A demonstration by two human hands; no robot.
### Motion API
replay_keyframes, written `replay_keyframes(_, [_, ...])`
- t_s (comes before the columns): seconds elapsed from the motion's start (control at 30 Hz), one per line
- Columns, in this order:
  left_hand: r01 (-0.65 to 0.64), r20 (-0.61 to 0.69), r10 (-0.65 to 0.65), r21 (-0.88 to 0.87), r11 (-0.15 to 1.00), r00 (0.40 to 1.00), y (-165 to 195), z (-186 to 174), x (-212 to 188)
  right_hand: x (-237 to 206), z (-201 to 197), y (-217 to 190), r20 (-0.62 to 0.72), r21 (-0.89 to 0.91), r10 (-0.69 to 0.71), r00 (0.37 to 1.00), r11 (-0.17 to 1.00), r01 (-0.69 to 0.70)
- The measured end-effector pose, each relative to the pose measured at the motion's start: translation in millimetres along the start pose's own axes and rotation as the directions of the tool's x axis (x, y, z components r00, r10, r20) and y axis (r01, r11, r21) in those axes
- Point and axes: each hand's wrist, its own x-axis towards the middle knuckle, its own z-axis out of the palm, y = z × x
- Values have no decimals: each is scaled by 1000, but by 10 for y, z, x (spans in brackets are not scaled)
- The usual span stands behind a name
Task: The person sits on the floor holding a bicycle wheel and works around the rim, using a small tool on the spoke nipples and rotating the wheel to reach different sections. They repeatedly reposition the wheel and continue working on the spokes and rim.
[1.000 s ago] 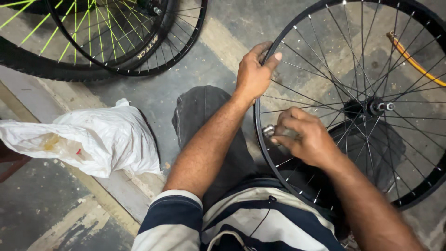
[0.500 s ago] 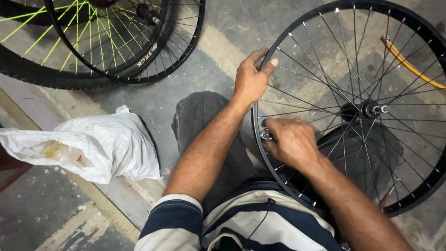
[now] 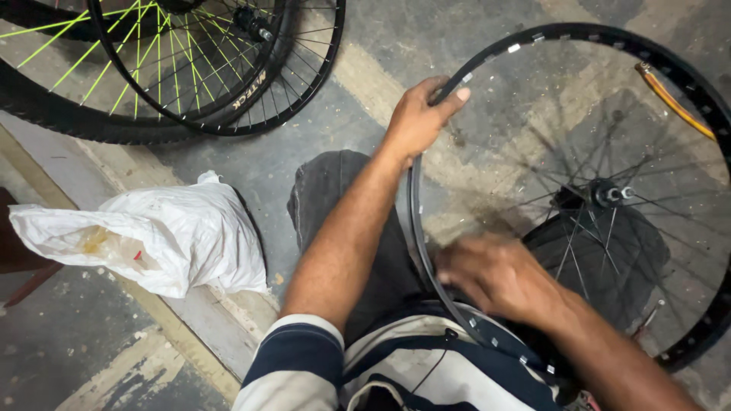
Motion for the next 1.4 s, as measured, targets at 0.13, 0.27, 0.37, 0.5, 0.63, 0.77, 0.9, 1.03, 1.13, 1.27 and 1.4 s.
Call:
replay_keyframes(0.13, [-165, -27, 163, -63, 984, 986, -135, 20, 94, -207, -85, -33, 104, 23, -55, 993, 998, 53])
replay_keyframes(0.27, [-171, -70, 160, -195, 966, 985, -267, 169, -4, -245, -222, 43, 37, 5, 23, 999, 1000, -23])
replay_keyframes(0.37, [-300, -117, 283, -179, 937, 952, -248, 191, -81, -231, -286, 63, -160, -23, 57, 985, 998, -62])
replay_keyframes(0.5, [-263, -135, 252, -74, 962, 958, -148, 151, -159, -218, -230, 59, -276, -216, 56, 960, 969, -119])
replay_keyframes(0.63, [-264, -137, 259, -20, 964, 956, -75, 151, -190, -152, -35, 116, -199, -279, 4, 980, 958, -60])
replay_keyframes(0.77, [-287, -142, 279, -39, 957, 950, -62, 179, -195, -48, 149, 170, -203, -164, 146, 968, 970, -181])
replay_keyframes(0.9, [-221, -144, 212, -54, 974, 967, -76, 180, -185, -28, 161, 176, -189, -82, 294, 937, 946, -313])
replay_keyframes(1.03, [-264, -153, 251, -72, 962, 956, -100, 183, -182, -93, 69, 203, -141, 46, 156, 978, 987, -151])
replay_keyframes(1.13, [-218, -147, 205, -79, 973, 968, -112, 193, -170, -134, 48, 227, -119, 60, 204, 972, 978, -198])
replay_keyframes(1.27, [-213, -112, 202, -101, 972, 973, -92, 150, -10, -166, 101, 188, -144, -4, 119, 982, 993, -121])
replay_keyframes(1.4, [-213, -10, 216, 107, 971, 976, -77, 101, 275, -225, 98, 77, -7, -44, -6, 1000, 999, 5])
